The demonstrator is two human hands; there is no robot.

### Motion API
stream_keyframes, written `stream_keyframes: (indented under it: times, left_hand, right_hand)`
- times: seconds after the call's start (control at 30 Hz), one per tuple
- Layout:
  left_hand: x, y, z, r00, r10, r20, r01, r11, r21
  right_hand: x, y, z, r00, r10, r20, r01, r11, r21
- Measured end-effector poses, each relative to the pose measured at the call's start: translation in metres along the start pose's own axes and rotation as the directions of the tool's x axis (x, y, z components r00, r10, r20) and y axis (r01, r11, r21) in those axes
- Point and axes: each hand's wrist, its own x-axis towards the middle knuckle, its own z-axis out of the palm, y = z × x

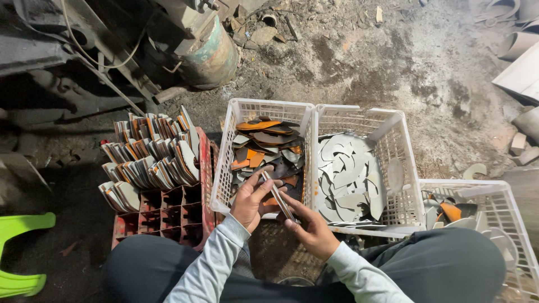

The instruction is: The person sits on the ground and sorts flat, curved shoe parts from two white baskets into a red crate. They pick up individual parts, inspect them, and place them into the crate, repeating the process continuously.

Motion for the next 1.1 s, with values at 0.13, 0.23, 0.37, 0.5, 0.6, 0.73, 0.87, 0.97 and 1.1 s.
stream_keyframes:
  times: [0.13,0.23,0.37,0.5,0.6,0.73,0.87,0.97,1.1]
  left_hand:
    - [0.004,0.001,-0.007,1.0,0.021,0.001,-0.021,0.999,-0.047]
    - [0.007,0.005,-0.014,0.998,0.033,0.049,-0.028,0.993,-0.111]
    - [0.006,0.004,-0.009,0.993,-0.025,0.111,0.034,0.996,-0.082]
    - [0.002,0.003,-0.016,0.986,0.01,0.165,0.008,0.994,-0.104]
    - [0.004,0.001,-0.021,0.981,0.124,0.152,-0.138,0.987,0.086]
    - [-0.005,-0.001,-0.028,0.832,0.537,0.138,-0.301,0.227,0.926]
    - [-0.019,0.009,-0.031,0.906,0.422,-0.047,-0.15,0.423,0.894]
    - [-0.021,0.043,-0.059,0.886,0.442,-0.141,-0.055,0.403,0.914]
    - [-0.041,0.112,-0.142,0.756,0.63,-0.178,0.152,0.096,0.984]
  right_hand:
    - [0.003,-0.008,-0.013,0.987,-0.005,0.161,0.004,1.0,0.004]
    - [0.002,-0.021,-0.02,0.98,0.043,0.195,-0.031,0.997,-0.065]
    - [-0.001,-0.035,-0.01,0.986,0.022,0.165,0.024,0.961,-0.276]
    - [-0.004,-0.04,0.001,0.988,-0.038,0.151,0.091,0.928,-0.362]
    - [-0.002,-0.041,0.011,0.975,-0.167,0.149,0.217,0.871,-0.441]
    - [-0.001,-0.041,0.019,0.991,0.121,0.062,-0.049,0.743,-0.667]
    - [0.005,-0.039,0.031,0.981,-0.106,0.161,0.184,0.771,-0.61]
    - [0.01,-0.035,0.028,0.957,-0.254,0.137,0.285,0.762,-0.581]
    - [0.01,-0.029,-0.002,0.974,-0.225,0.027,0.201,0.804,-0.559]
